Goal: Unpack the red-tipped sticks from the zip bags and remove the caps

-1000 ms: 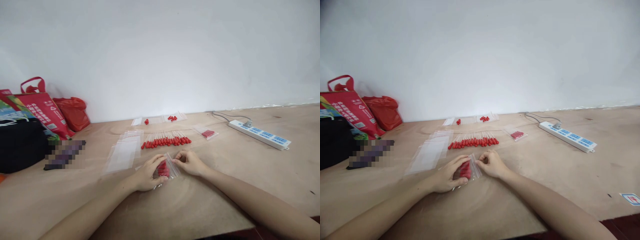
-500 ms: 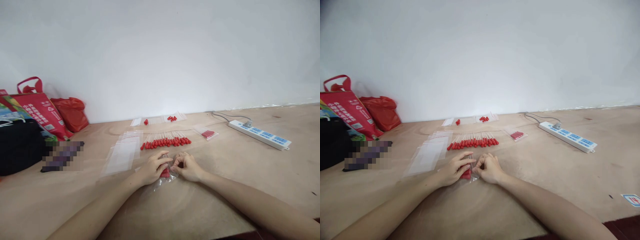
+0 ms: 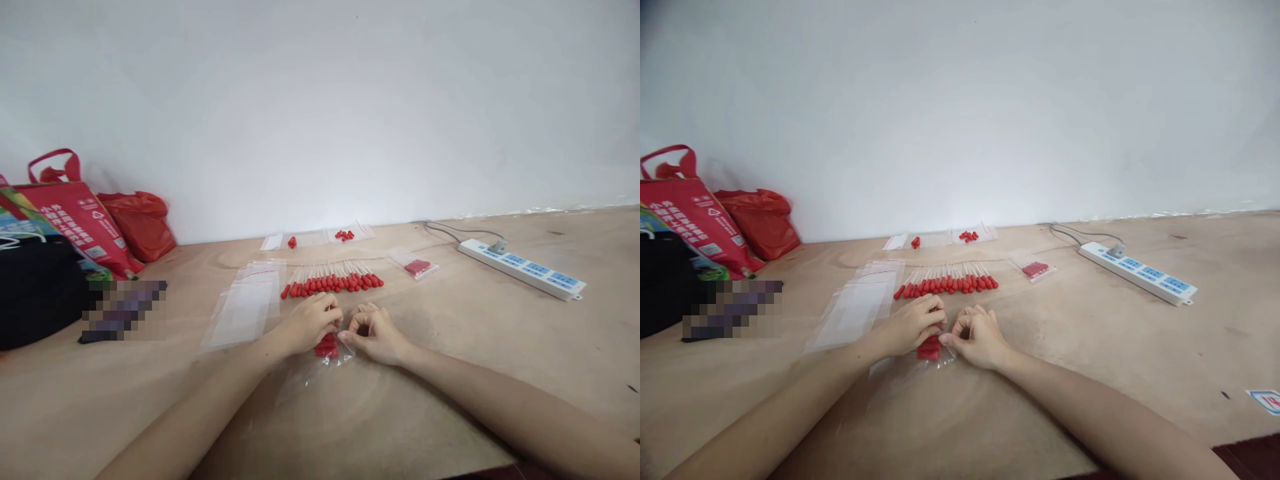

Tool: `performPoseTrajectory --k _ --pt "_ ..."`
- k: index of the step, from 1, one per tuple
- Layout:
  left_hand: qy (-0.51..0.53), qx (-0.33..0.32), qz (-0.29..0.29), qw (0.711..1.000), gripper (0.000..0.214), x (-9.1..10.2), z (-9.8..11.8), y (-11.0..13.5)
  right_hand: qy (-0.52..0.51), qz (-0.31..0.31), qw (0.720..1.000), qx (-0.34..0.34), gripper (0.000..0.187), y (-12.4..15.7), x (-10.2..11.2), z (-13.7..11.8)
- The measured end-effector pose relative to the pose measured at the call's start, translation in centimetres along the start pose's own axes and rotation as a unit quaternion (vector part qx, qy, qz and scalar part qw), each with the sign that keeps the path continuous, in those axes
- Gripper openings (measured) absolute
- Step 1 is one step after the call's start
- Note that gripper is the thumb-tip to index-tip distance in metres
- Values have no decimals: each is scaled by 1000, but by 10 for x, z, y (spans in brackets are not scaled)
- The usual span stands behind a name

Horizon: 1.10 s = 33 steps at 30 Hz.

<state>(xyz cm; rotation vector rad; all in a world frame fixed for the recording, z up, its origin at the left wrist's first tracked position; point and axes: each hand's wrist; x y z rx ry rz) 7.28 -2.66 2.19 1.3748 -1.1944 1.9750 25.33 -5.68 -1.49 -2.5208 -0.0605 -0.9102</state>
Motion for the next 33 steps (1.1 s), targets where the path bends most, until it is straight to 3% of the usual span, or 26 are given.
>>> performPoseTrajectory --k 4,7,11,13,19,29,33 --pt "63 15 12 998 11 -7 -4 7 0 24 996 88 6 -3 6 3" --pt "107 23 26 994 13 -10 -5 11 21 6 987 161 19 -3 9 5" --pt "117 9 34 992 15 -10 -4 12 50 7 974 221 12 -4 5 8" --pt "111 8 33 993 15 -9 -2 11 79 33 961 264 8 -6 3 10" --pt "61 -14 -6 998 12 -1 3 8 144 94 900 400 19 -9 3 14" --pt "4 -93 68 993 34 -13 -6 14 187 73 870 450 21 -9 2 18" --pt "-18 -144 55 988 34 -10 -5 11 214 43 862 458 30 -9 -4 21"
Point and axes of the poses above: each hand's wrist, its own y-axis away from the middle knuckle, its own x-axis out of the back of the hand, z = x × y, and after that the axes turned 10 degrees about z, right-handed
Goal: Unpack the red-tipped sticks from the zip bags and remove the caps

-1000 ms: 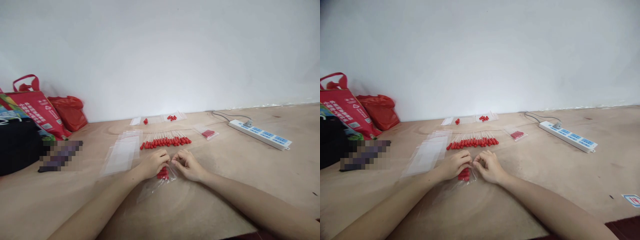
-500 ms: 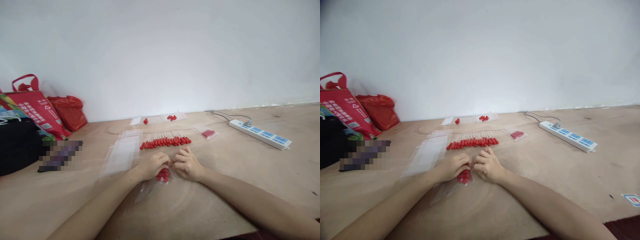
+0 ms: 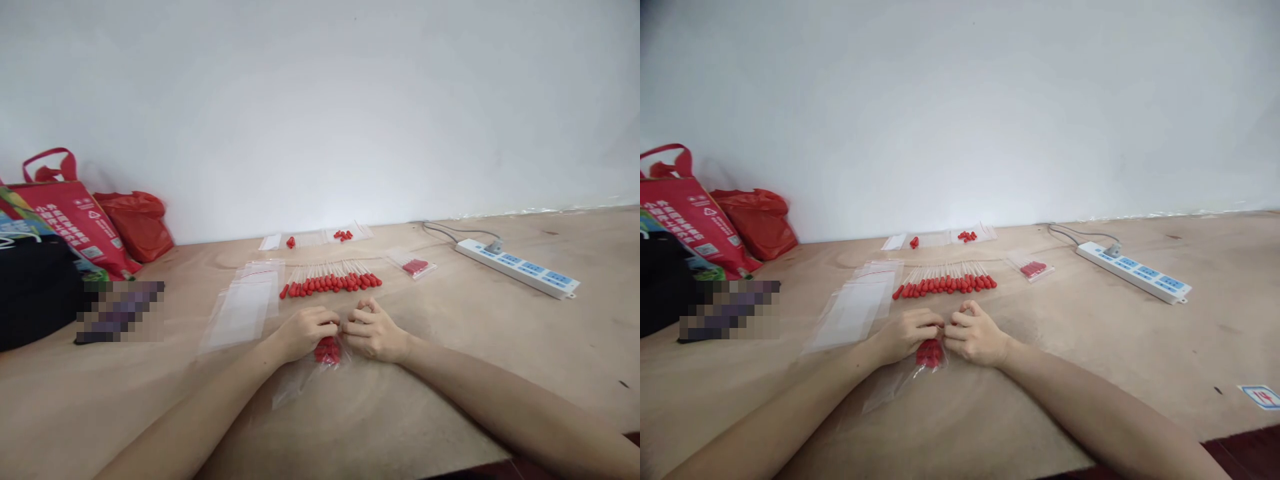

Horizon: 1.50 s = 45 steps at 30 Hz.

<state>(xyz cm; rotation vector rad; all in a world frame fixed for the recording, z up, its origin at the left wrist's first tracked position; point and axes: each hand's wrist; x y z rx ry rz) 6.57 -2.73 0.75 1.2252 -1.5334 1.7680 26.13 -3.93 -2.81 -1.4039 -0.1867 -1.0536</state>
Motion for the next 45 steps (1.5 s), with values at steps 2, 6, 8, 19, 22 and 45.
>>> performPoseTrajectory --k 2,6,8,19,22,45 --pt "6 -24 -13 1000 34 1 0 -2 -3 -23 1000 1 34 0 -2 1" --pt "17 -36 -16 999 37 2 -2 -1 -18 -34 999 9 34 -2 1 3" --pt "31 -7 -9 999 37 2 -6 2 -25 -35 999 15 31 -4 4 4" --pt "83 266 -18 960 56 23 30 26 -252 -97 952 -141 23 -5 27 10" --pt "67 295 -38 952 60 21 44 45 -313 -96 923 -202 23 -5 24 10" --pt "108 283 47 952 37 7 23 30 -266 -84 904 -324 58 -10 12 3"
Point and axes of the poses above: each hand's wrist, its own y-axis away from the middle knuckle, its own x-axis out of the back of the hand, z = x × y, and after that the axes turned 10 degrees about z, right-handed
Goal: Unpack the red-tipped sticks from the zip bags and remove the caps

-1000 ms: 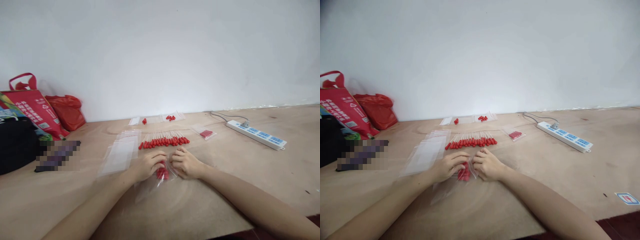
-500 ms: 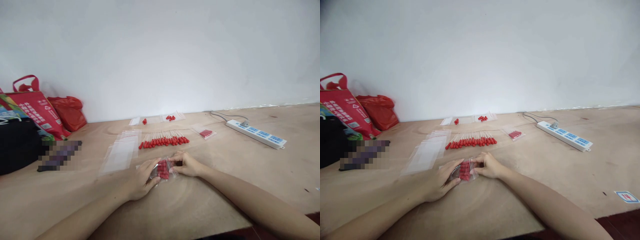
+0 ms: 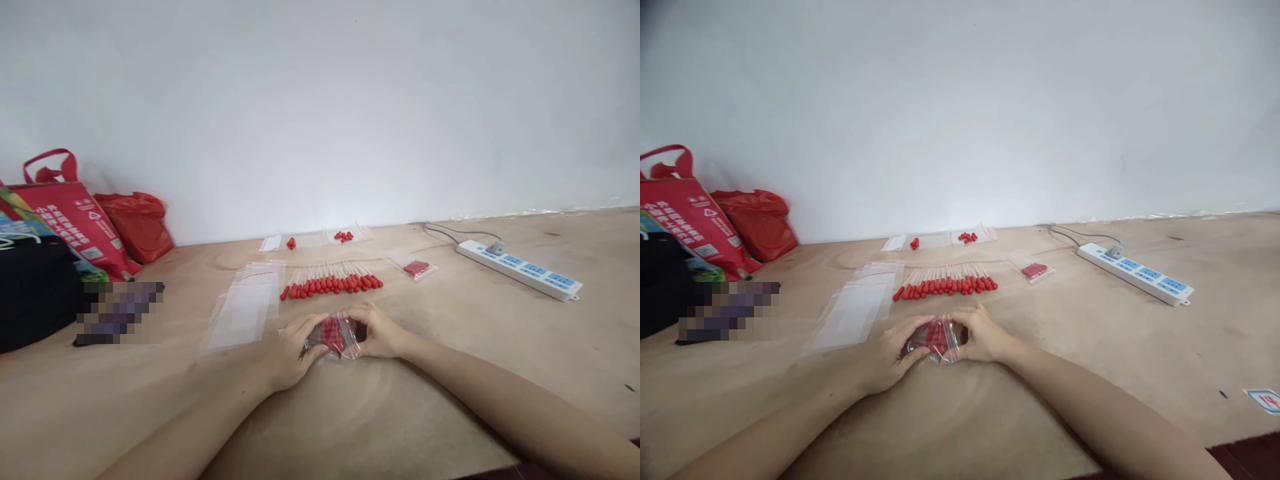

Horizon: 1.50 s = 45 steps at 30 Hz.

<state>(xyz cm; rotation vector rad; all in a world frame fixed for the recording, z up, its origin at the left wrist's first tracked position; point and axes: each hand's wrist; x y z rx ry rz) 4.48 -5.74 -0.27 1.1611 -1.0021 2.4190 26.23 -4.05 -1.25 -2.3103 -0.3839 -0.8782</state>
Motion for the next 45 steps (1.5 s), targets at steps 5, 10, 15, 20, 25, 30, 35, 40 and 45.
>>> performPoseTrajectory --k 5,10,15,20,25,30,35,40,45 --pt "16 5 13 1000 33 -2 -1 -1 70 13 997 -24 48 1 -5 -11" --pt "19 12 14 1000 33 -2 -3 -1 89 18 994 -57 32 0 -7 -22" --pt "30 8 7 1000 33 -1 -1 -2 47 17 997 -59 25 -1 -8 -19" --pt "37 22 -1 999 35 -1 -4 -1 31 20 997 -75 21 -2 -3 -11" --pt "48 26 -24 998 37 0 -6 -1 49 -3 996 -73 25 -1 9 -3" --pt "44 30 -46 998 38 1 -6 -1 27 -9 996 -79 30 -1 9 -2" --pt "40 33 -50 997 35 0 -7 -1 -45 -32 991 -118 24 1 17 0" --pt "39 25 -43 998 35 1 -7 -2 -103 -67 986 -112 29 3 26 8" --pt "35 27 -43 998 35 2 -4 -3 -85 -78 990 -84 16 1 29 13"
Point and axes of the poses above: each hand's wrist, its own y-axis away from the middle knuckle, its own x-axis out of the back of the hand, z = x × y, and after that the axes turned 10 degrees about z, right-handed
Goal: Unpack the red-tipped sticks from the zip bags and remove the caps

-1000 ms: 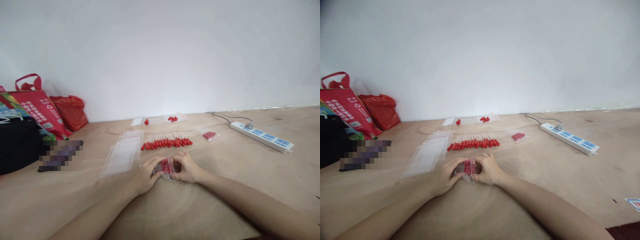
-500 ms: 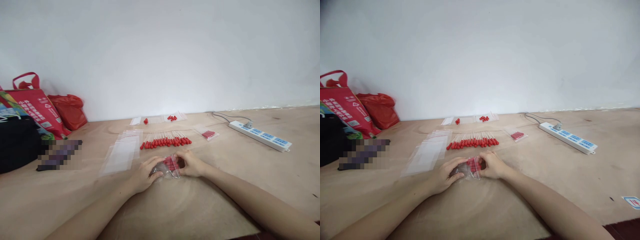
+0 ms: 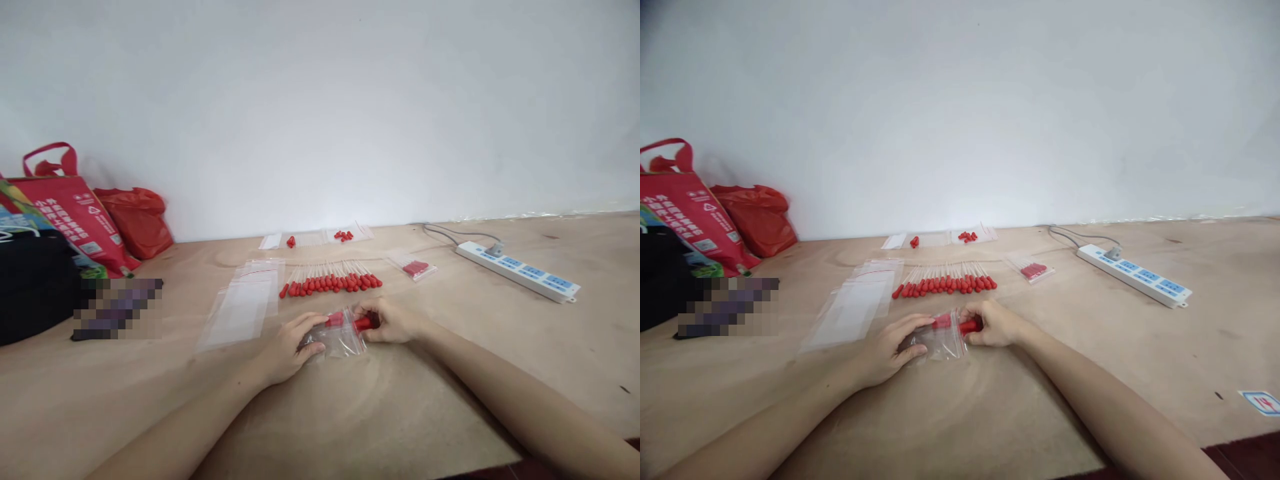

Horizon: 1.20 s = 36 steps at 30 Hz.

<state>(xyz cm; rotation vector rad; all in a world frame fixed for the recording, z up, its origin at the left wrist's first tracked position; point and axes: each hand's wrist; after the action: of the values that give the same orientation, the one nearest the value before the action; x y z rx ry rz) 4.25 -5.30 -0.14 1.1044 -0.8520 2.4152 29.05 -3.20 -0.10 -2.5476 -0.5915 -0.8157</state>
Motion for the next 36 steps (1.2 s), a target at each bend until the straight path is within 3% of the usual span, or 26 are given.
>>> performPoseTrajectory --k 7,10,13,15,17,20,22,26,36 --pt "-11 2 -1 1000 37 3 -4 2 -60 20 997 -39 16 3 36 14" --pt "-29 -3 8 1000 39 3 -7 4 -131 62 988 -62 16 7 59 24" --pt "-43 -33 38 998 36 2 -9 5 -166 191 963 -92 21 10 79 37" --pt "-46 -55 61 996 33 1 -9 6 -178 314 927 -99 22 9 84 46" --pt "-47 -62 69 995 30 1 -8 5 -139 419 890 -117 23 4 81 55" --pt "-48 -52 51 996 28 3 -6 4 -13 506 848 -158 26 -5 65 65" --pt "-48 -45 39 997 28 4 -4 4 26 519 838 -166 25 -12 52 68" --pt "-45 -38 30 998 27 4 -4 4 81 504 845 -160 20 -22 35 69" --pt "-48 -38 25 998 27 4 -4 4 127 442 872 -169 24 -24 25 69"
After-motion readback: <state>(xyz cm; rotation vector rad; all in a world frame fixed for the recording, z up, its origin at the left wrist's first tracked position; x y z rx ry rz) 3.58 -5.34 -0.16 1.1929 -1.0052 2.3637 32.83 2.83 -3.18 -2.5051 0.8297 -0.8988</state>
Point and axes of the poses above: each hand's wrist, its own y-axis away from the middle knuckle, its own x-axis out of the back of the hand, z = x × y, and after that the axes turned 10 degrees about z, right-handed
